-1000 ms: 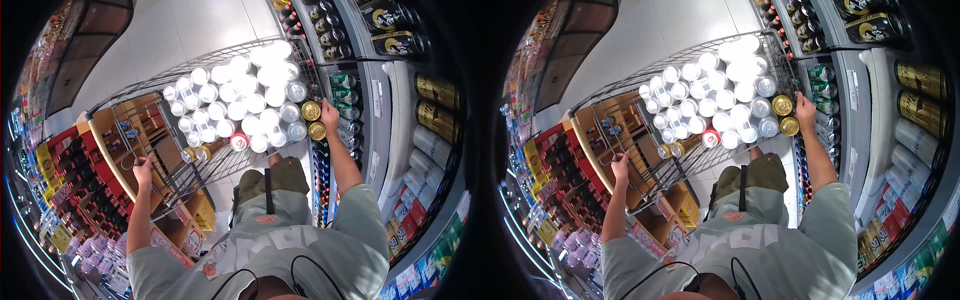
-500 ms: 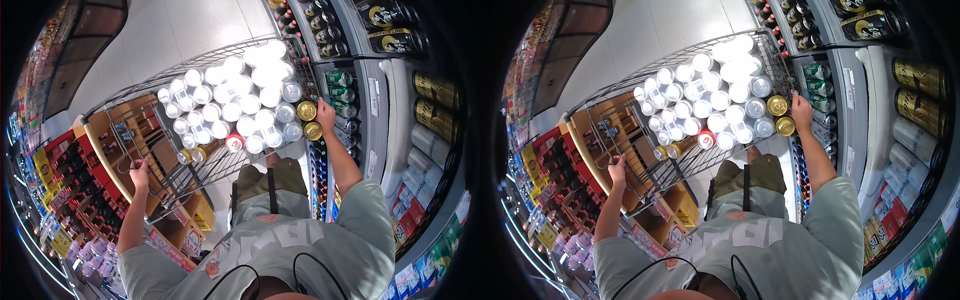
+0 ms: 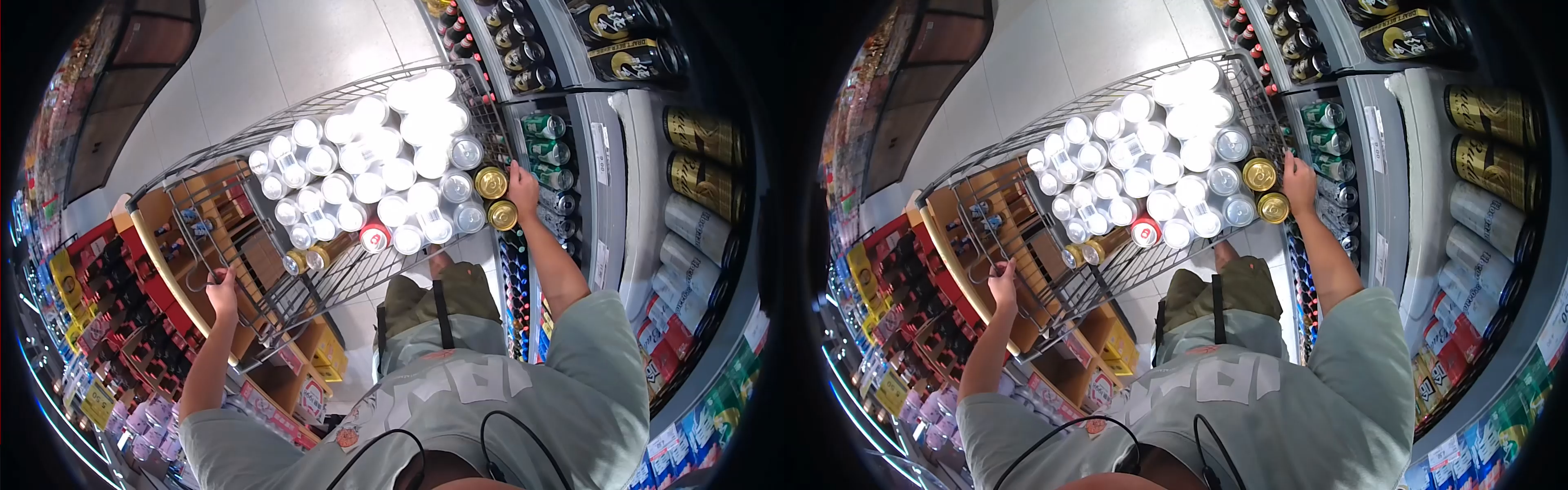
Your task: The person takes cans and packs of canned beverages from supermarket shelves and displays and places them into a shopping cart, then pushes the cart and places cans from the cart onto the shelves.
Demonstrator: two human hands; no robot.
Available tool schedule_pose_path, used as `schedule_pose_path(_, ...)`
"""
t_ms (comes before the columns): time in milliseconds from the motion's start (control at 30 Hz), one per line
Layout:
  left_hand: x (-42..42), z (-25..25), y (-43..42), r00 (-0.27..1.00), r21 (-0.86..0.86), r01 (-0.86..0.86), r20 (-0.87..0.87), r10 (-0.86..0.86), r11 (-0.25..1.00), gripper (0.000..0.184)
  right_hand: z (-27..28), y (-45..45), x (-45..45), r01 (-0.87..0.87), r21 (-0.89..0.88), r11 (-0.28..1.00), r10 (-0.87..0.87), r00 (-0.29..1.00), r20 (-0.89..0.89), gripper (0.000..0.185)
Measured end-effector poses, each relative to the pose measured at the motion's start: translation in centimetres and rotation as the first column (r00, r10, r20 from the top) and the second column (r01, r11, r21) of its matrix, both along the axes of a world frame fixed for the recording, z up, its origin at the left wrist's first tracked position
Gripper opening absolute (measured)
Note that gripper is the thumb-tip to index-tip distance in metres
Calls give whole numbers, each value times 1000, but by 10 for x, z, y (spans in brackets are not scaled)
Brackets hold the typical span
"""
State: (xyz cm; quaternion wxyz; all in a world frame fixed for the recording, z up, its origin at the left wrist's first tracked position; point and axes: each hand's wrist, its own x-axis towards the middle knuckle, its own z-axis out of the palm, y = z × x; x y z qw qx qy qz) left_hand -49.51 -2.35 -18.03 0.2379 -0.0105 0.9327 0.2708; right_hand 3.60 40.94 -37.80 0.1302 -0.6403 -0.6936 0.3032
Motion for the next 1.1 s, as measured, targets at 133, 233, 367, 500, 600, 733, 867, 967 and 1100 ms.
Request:
schedule_pose_path(133,3,3,0,1000,-12,-22,-13,22,1000,20,4,-10,-2,39,-21,999,-40,999,-33,46)
schedule_pose_path(233,6,1,-6,1000,15,-29,9,28,999,20,-3,-17,6,45,-34,998,-45,999,-4,47)
schedule_pose_path(367,8,-4,-16,1000,16,-24,16,24,1000,20,-2,-28,13,45,-34,998,-46,998,-51,49)
schedule_pose_path(500,4,1,-18,1000,47,-5,10,4,999,19,-14,-34,17,1,-9,1000,-1,1000,-18,47)
schedule_pose_path(600,2,2,-21,1000,53,-13,12,12,999,18,-14,-41,16,8,12,1000,-8,999,-39,45)
schedule_pose_path(733,11,4,-26,1000,31,14,10,-14,999,16,-9,-47,22,1,3,1000,-1,999,-32,42)
schedule_pose_path(867,20,-6,-47,999,63,-30,36,28,998,14,1,-52,24,23,-16,1000,-23,999,-29,41)
schedule_pose_path(967,28,-7,-57,999,70,-40,20,39,997,15,4,-54,27,10,-19,1000,-11,998,-63,40)
schedule_pose_path(1100,37,-11,-69,999,65,-50,10,50,997,14,0,-60,37,11,-29,1000,-12,999,-33,40)
